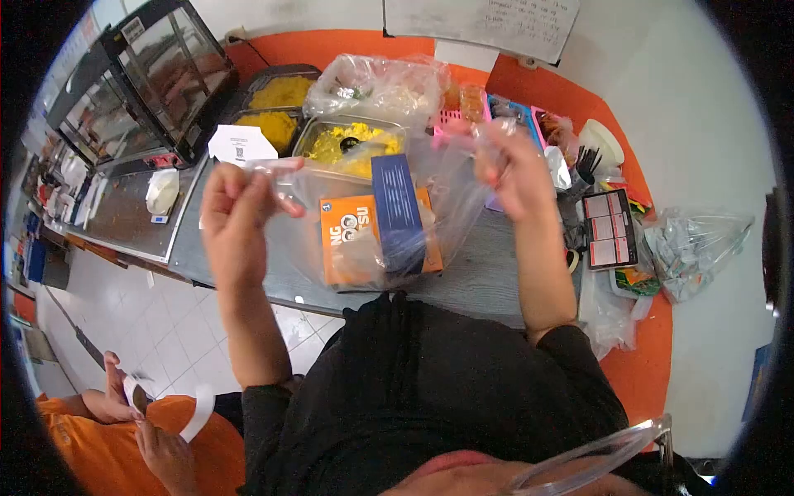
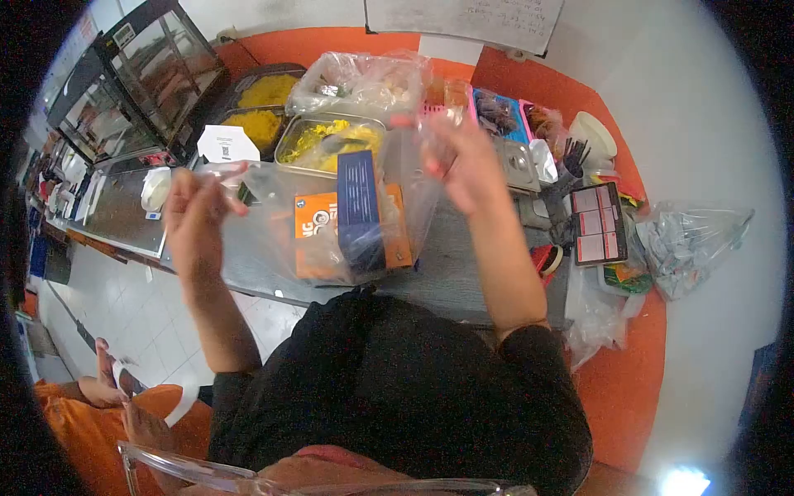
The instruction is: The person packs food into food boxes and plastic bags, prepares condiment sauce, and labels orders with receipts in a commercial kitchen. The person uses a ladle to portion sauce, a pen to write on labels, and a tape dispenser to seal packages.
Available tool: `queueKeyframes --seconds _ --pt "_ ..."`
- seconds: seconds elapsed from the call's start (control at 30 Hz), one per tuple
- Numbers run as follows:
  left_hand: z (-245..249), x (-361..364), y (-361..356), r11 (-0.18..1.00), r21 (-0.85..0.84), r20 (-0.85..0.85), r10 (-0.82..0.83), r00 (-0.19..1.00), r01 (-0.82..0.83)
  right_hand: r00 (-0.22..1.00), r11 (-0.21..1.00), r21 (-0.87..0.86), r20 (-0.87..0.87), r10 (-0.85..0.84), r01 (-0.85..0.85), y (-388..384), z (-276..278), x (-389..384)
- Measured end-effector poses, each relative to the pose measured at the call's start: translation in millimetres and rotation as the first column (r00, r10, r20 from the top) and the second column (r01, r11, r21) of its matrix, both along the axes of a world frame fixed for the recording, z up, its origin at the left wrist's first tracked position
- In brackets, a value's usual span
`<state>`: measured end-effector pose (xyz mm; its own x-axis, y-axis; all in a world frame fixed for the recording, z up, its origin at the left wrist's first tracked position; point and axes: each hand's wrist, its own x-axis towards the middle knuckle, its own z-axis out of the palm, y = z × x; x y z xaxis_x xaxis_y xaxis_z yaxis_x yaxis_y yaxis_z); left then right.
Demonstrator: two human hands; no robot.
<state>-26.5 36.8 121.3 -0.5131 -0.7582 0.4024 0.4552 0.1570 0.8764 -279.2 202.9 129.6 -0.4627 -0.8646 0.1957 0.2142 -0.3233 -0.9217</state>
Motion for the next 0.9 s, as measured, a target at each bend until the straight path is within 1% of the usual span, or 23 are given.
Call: queueKeyframes --seconds 0.03,0.07,0.1,0.13,0.2,0.23,0.33,0.37,0.4,0.43,0.5,0.53,0.57,0.6,0.63,0.67,0.73,0.77,0.83,0.87,0.9 --pt "21 0 8 1.000 -0.022 -0.063 0.010 0.998 -0.011 1.000 1.000 -0.003 -0.006 -0.001 0.001 -3 12 0" --pt "29 -2 9 0.998 -0.033 -0.086 -0.063 0.994 0.060 0.997 1.000 -0.020 -0.077 -0.023 0.021 -8 22 1" --pt "33 -4 9 0.997 -0.040 -0.089 -0.068 0.994 0.065 0.988 0.998 -0.041 -0.147 -0.049 0.043 -11 30 0" --pt "36 -6 9 0.997 -0.037 -0.117 -0.077 0.990 0.073 0.987 0.998 -0.050 -0.150 -0.055 0.048 -12 37 -5" --pt "40 -7 15 0.996 -0.035 -0.171 -0.090 0.981 0.085 0.995 0.997 -0.074 -0.097 0.019 -0.026 -11 47 -14" --pt "38 -5 18 0.995 -0.040 -0.173 -0.093 0.980 0.087 0.995 0.997 -0.078 -0.100 0.015 -0.023 -8 47 -13" --pt "20 2 26 0.994 -0.032 -0.103 -0.107 0.989 0.104 0.994 0.998 -0.064 -0.106 -0.029 0.023 7 32 -6" --pt "11 5 31 0.994 -0.030 -0.100 -0.108 0.989 0.106 0.992 1.000 0.006 -0.126 0.013 -0.012 14 20 -8" --pt "3 8 36 0.982 -0.032 0.025 -0.183 0.983 0.184 0.988 0.996 0.076 -0.144 0.057 -0.046 19 13 -7" --pt "-1 9 39 0.965 -0.025 0.149 -0.256 0.955 0.262 0.988 0.996 0.077 -0.143 0.054 -0.043 23 10 -3" --pt "4 -1 55 0.948 -0.046 0.446 -0.263 0.855 0.315 0.990 0.995 -0.066 -0.117 0.073 -0.081 30 6 6" --pt "-6 -16 60 0.910 -0.237 0.547 -0.165 0.821 0.340 0.988 0.993 -0.034 -0.107 0.109 -0.113 34 8 8" --pt "-22 -34 66 0.829 -0.414 0.620 -0.045 0.783 0.376 0.989 0.994 -0.033 -0.103 0.104 -0.108 35 5 11" --pt "-35 -52 76 0.783 -0.484 0.743 0.132 0.656 0.391 0.988 0.994 -0.037 -0.119 0.102 -0.107 32 1 17" --pt "-47 -67 84 0.726 -0.545 0.806 0.318 0.499 0.419 0.986 0.993 -0.044 -0.137 0.100 -0.107 29 -2 22" --pt "-55 -77 87 0.723 -0.548 0.805 0.320 0.500 0.420 0.989 0.994 -0.047 -0.116 0.097 -0.103 30 3 29" --pt "-68 -92 89 0.693 -0.620 0.778 0.487 0.397 0.367 0.992 0.995 -0.062 -0.104 0.075 -0.082 31 0 29" --pt "-80 -94 87 0.692 -0.622 0.777 0.487 0.399 0.366 0.995 0.995 -0.074 -0.089 0.054 -0.061 32 -1 28" --pt "-103 -84 83 0.804 -0.555 0.762 0.390 0.517 0.212 0.996 0.998 -0.055 -0.078 0.036 -0.040 42 -2 23" --pt "-103 -75 80 0.877 -0.431 0.807 0.269 0.526 0.212 0.998 0.999 -0.040 -0.066 0.018 -0.020 45 -2 20" --pt "-110 -67 75 0.877 -0.430 0.808 0.268 0.525 0.214 0.998 0.999 -0.039 -0.064 0.016 -0.019 48 -4 16"
